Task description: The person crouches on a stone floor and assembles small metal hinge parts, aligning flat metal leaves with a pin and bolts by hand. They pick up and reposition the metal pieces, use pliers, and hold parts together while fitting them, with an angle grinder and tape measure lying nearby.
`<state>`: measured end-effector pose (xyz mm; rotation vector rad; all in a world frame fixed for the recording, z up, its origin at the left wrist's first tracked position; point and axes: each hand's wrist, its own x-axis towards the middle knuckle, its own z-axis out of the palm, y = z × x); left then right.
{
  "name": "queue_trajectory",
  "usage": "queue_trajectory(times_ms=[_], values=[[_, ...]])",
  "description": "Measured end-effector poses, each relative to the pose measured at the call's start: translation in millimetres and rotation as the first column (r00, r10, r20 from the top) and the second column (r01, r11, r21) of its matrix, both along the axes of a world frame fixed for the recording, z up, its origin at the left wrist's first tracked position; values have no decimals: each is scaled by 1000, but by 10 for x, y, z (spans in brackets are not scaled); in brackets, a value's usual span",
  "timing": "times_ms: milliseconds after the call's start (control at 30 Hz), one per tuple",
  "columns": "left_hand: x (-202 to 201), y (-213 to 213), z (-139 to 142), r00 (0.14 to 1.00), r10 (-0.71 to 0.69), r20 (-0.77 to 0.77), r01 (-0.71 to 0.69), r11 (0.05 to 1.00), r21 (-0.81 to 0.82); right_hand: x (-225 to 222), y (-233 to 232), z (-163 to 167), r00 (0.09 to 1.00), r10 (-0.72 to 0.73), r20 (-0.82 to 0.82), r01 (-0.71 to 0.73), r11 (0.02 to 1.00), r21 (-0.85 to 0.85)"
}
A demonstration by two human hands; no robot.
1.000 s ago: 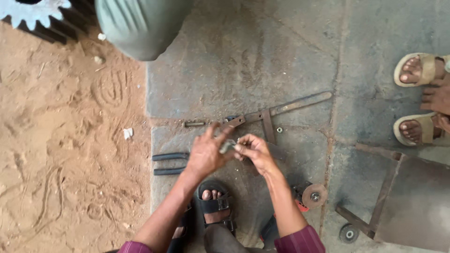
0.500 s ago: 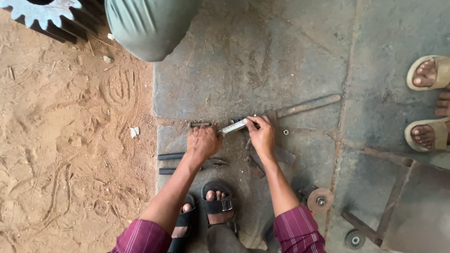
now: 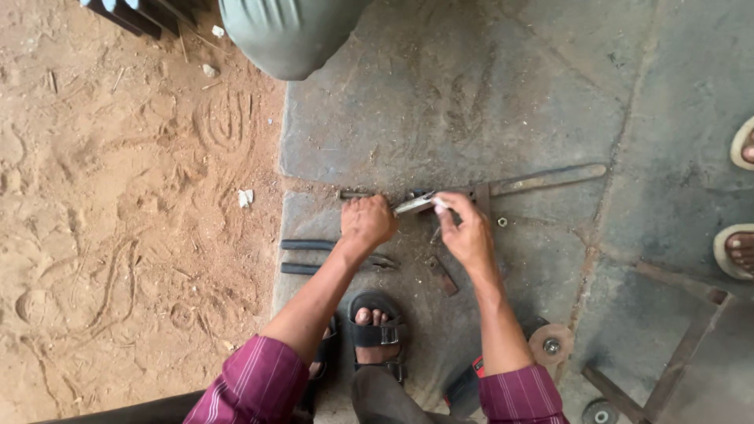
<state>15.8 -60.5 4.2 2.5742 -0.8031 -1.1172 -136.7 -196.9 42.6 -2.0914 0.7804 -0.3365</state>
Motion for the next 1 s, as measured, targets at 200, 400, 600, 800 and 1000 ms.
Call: queue_trajectory(times_ms=[200, 400, 600, 800, 1000], values=[[67, -71, 48, 997, -65, 32, 66, 998, -21, 233, 1, 76, 979, 205, 3, -203, 972, -122], [70, -128, 116, 992, -119, 31, 118, 993, 26, 162, -24, 23, 990, 138, 35, -139, 990, 9], [86, -131, 144, 988, -150, 40, 149, 989, 27, -48, -118, -215, 990, 54, 132, -54, 999, -5], [113, -132, 120, 991, -129, 41, 128, 992, 11, -355, -300, -420, 939, -329, 102, 256, 864, 433], [150, -134, 208, 989, -149, 12, 148, 988, 35, -230, -138, -264, 994, -94, 59, 78, 969, 236]])
